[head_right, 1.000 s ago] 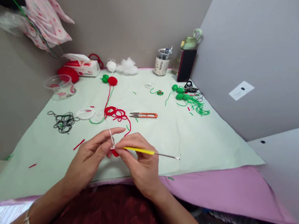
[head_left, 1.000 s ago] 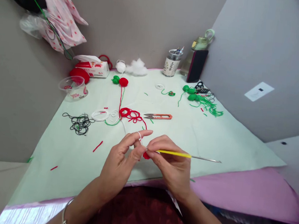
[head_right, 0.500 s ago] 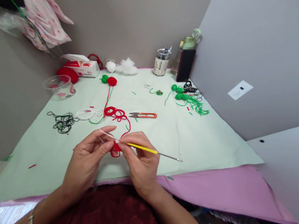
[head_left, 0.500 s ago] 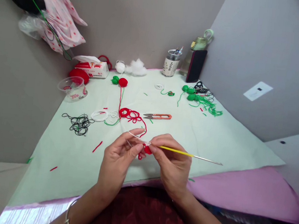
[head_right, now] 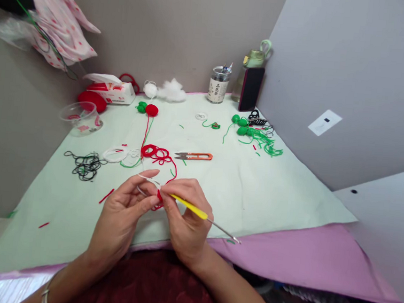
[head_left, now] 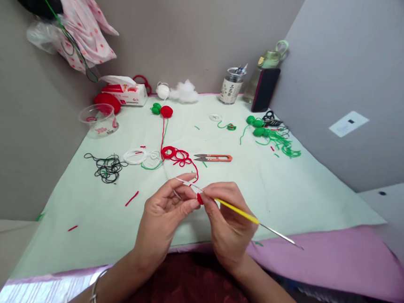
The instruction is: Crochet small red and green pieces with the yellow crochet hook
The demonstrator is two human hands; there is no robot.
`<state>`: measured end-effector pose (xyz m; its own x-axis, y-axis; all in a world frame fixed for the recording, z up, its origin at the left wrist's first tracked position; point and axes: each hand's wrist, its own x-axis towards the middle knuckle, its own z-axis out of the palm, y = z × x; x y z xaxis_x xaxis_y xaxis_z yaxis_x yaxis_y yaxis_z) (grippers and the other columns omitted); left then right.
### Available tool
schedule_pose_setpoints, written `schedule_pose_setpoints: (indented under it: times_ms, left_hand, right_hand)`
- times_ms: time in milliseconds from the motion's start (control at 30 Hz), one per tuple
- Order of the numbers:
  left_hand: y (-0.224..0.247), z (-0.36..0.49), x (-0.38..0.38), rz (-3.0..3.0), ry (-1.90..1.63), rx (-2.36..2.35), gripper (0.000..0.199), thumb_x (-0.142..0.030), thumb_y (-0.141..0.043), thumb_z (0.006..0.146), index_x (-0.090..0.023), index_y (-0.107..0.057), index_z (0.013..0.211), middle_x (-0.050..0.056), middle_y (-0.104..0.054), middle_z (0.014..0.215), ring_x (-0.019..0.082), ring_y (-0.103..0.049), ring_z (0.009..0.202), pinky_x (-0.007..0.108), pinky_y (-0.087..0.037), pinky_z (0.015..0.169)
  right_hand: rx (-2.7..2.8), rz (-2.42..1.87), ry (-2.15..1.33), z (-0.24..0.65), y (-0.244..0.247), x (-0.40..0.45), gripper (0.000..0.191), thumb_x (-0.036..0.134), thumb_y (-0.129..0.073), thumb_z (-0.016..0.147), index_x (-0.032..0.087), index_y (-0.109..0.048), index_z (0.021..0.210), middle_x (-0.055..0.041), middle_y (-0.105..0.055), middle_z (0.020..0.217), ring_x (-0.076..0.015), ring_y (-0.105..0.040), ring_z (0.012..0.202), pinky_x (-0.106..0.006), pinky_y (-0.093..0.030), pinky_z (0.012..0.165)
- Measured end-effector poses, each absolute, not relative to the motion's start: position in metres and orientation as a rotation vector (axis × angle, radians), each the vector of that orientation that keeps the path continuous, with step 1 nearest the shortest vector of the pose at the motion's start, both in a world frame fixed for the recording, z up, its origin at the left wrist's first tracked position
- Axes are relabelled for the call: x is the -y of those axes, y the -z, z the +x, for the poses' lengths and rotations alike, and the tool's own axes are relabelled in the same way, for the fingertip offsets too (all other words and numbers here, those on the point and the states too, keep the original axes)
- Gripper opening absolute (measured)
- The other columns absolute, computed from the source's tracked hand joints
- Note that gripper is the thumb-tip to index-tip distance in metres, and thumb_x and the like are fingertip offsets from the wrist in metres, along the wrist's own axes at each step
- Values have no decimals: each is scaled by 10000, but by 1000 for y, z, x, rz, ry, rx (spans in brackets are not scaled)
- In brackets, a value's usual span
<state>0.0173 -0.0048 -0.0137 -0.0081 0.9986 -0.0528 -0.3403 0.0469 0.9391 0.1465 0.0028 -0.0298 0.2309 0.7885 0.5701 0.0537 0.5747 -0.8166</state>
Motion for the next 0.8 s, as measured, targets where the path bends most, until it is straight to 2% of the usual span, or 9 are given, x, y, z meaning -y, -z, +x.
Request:
schedule_pose_setpoints:
  times_ms: [167,300,433,667,733,800]
  left_hand:
    - [15,20,8,950,-1345,-1040,423,-274,-866,865,-274,-772,1278,-18,-763,872,139,-710,832,235,-585,824]
    - [14,22,14,1072,-1416,-1113,363,-267,-847,881,-263,-795,1240,11,-764,928,165,-731,909,256,-608,860]
    - [15,23,14,1082,-1454,-1128,396,-261,-897,824,-257,-808,1209,2,-743,905,164,-732,892,259,-616,861]
    - [15,18,8,866,-1332,-1065,435,-259,-887,832,-254,-779,1253,-29,-715,859,123,-700,842,223,-575,846]
    - [13,15,8,856,-1310,-1060,427,-256,-880,842,-249,-776,1256,-31,-707,863,106,-675,781,209,-562,792]
    - [11,13,8,852,-1281,-1050,437,-268,-873,852,-251,-768,1276,-30,-706,882,82,-631,673,198,-529,677]
  right_hand:
    - [1301,-878,-479,145,34,-3,246,77,-733,936,302,-786,1021,-34,-766,893,-218,-712,856,-386,-576,734]
    - [1290,-867,-454,142,36,-3,284,53,-732,931,312,-781,1039,-24,-754,892,-204,-701,853,-370,-573,738]
    - [1286,-881,-459,140,36,-2,275,59,-734,931,312,-787,1022,-23,-762,874,-206,-699,833,-368,-574,723]
    - [1211,-833,-774,146,31,-6,145,142,-745,948,275,-802,957,-24,-759,879,-188,-696,835,-333,-573,743]
    - [1232,-801,-855,151,30,-7,127,202,-708,992,275,-812,989,-29,-766,900,-184,-700,841,-328,-575,749]
    - [1256,-788,-880,156,29,-9,139,261,-683,1019,275,-822,1013,-42,-784,937,-189,-710,855,-343,-582,769]
